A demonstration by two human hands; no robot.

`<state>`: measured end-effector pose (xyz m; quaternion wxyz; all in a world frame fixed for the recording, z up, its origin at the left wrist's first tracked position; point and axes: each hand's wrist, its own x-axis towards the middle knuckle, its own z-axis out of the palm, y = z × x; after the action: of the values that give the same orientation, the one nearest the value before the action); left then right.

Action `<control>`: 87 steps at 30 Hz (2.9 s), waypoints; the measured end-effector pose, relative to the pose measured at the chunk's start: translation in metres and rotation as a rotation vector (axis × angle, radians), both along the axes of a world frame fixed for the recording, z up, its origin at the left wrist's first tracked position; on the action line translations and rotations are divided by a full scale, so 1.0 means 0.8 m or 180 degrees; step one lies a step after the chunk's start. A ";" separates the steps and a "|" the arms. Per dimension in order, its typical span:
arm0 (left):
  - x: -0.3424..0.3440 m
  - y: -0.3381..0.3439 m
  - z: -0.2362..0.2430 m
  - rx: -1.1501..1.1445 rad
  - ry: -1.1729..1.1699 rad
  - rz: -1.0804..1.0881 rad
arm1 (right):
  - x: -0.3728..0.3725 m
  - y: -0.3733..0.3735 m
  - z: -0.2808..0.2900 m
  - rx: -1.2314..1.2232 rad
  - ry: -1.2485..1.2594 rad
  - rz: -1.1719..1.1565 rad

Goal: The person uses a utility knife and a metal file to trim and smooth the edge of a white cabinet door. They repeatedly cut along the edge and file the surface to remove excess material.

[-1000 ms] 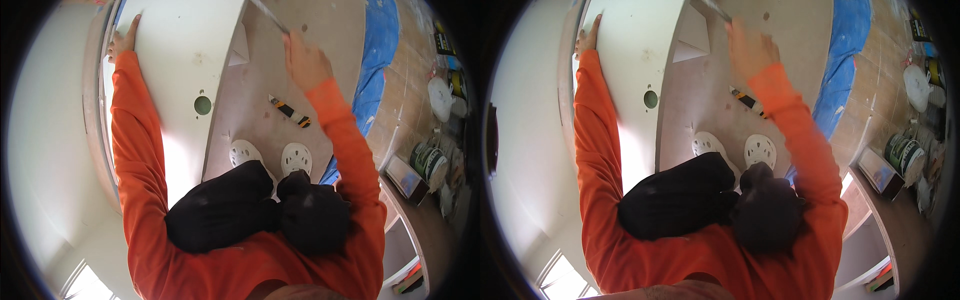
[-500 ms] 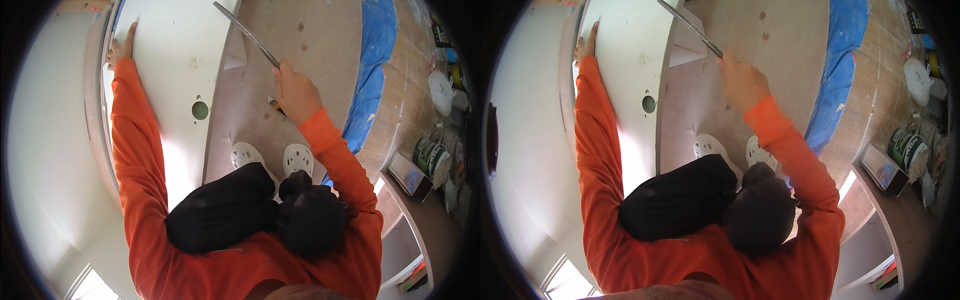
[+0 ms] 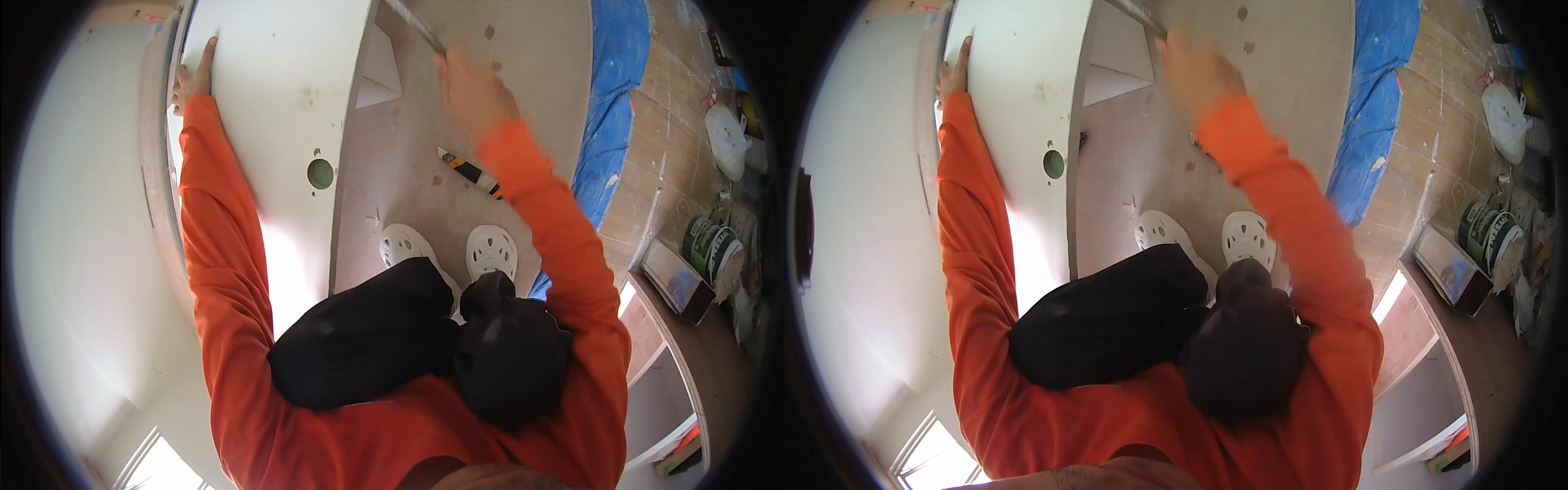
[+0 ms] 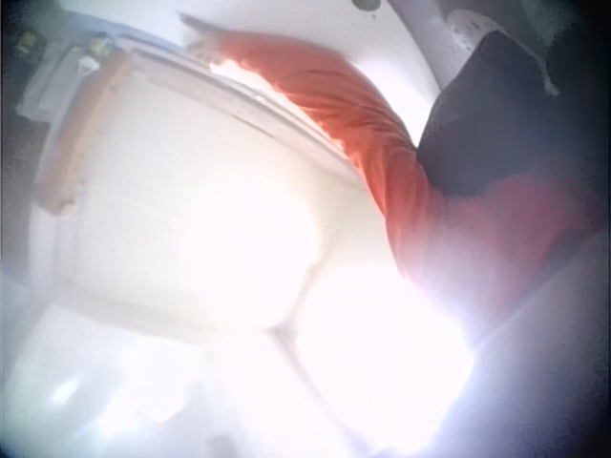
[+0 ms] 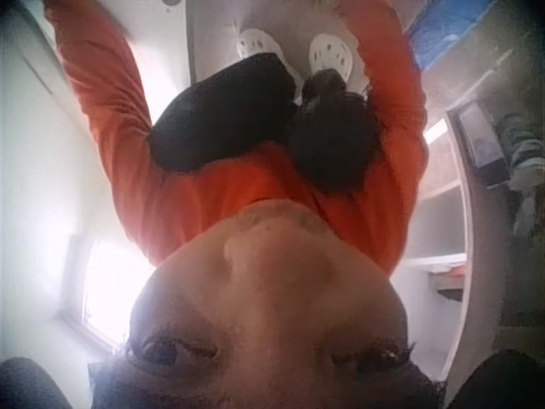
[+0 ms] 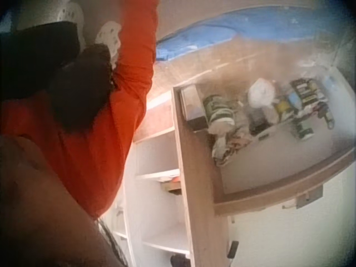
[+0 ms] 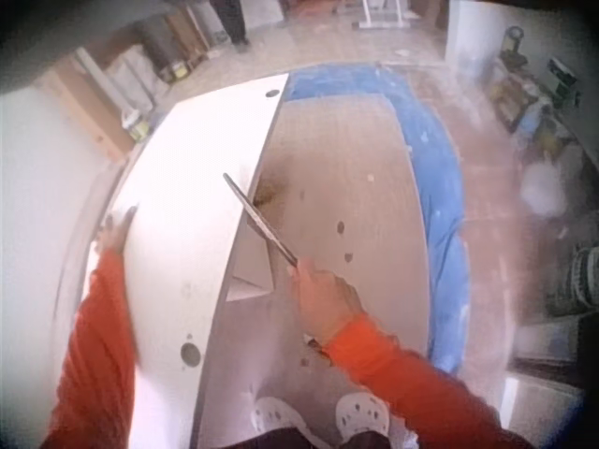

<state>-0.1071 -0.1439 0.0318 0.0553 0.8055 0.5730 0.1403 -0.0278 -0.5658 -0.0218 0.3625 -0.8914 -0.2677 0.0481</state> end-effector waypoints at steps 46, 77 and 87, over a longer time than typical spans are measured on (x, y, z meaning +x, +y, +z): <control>-0.012 0.018 0.001 0.0110 0.0139 -0.0215 | 0.016 0.019 0.041 -0.0200 0.0063 0.0375; 0.011 -0.319 0.017 0.0870 -0.0550 -0.3887 | -0.127 -0.165 -0.073 0.0506 0.1732 -0.0338; -0.048 -0.336 0.026 0.0686 -0.0688 -0.3203 | -0.073 -0.121 0.016 0.0573 0.1554 0.0131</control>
<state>-0.1451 -0.4126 0.0525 0.0914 0.9632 0.0886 0.2369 -0.0861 -0.6623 -0.0090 0.4932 -0.8119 -0.1936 0.2451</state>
